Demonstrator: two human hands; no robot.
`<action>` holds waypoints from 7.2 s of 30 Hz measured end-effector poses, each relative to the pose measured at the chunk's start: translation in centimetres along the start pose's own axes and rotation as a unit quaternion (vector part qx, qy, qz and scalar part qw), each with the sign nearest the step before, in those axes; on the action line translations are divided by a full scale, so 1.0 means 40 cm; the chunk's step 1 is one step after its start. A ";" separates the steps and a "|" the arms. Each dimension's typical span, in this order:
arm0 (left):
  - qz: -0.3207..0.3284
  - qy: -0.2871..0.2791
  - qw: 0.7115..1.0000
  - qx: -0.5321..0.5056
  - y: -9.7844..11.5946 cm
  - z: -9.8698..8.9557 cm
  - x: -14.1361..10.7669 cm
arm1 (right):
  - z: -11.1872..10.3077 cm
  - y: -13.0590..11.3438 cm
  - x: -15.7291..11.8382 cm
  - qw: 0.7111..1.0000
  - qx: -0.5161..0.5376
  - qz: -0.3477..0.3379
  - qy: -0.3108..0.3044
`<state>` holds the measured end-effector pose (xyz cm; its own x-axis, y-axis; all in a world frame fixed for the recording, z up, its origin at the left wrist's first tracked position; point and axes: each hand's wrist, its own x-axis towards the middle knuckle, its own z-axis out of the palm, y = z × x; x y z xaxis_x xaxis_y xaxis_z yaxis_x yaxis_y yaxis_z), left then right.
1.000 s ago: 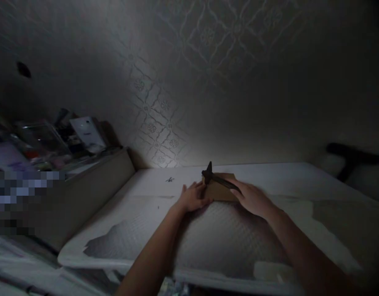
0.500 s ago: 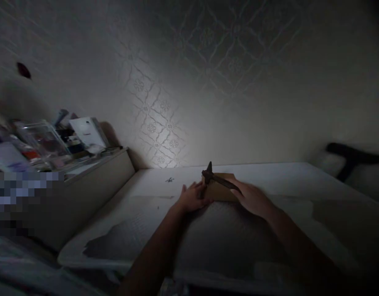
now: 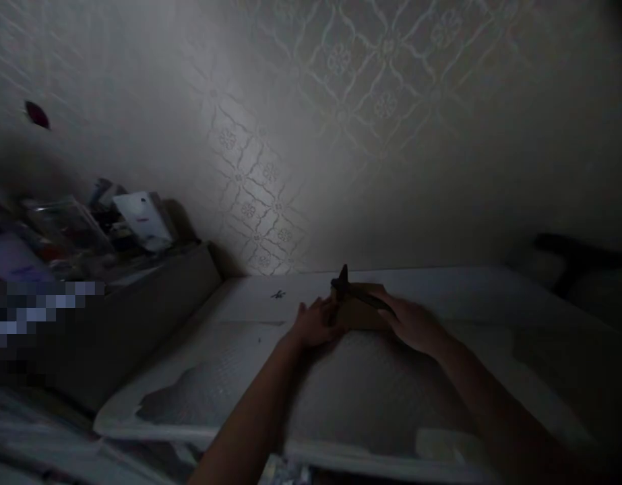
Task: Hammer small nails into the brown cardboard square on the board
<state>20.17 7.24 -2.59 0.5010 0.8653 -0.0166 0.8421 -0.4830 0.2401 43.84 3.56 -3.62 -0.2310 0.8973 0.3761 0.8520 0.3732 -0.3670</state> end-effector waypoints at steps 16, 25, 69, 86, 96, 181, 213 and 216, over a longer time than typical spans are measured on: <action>0.001 -0.003 1.000 -0.002 0.004 -0.005 -0.003 | -0.002 -0.002 -0.001 1.000 0.001 -0.005 0.008; -0.002 -0.002 1.000 0.001 0.000 -0.001 -0.001 | -0.002 0.001 0.001 1.000 0.009 -0.009 -0.006; 0.005 0.004 1.000 -0.003 0.000 -0.002 -0.001 | -0.006 -0.002 0.001 1.000 0.004 0.003 -0.007; -0.005 0.000 1.000 -0.009 0.000 -0.003 -0.002 | -0.005 0.003 0.001 1.000 0.004 0.000 0.000; -0.003 0.000 1.000 -0.012 0.001 -0.004 -0.003 | -0.005 0.002 0.001 1.000 0.008 -0.004 -0.002; -0.006 -0.001 1.000 0.001 0.001 0.000 0.000 | -0.008 -0.004 -0.001 1.000 0.012 -0.008 0.000; -0.004 -0.006 1.000 -0.010 0.010 -0.009 -0.005 | -0.016 0.099 0.010 0.973 0.010 0.198 0.115; -0.001 -0.006 1.000 -0.010 0.012 -0.010 -0.007 | -0.014 0.138 0.007 0.958 0.020 0.260 0.118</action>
<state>20.37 6.81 -2.07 0.5010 0.8650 -0.0281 0.8392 -0.4777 0.2600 48.75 5.75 -5.08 0.3364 0.8881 0.3133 0.8033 -0.0970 -0.5876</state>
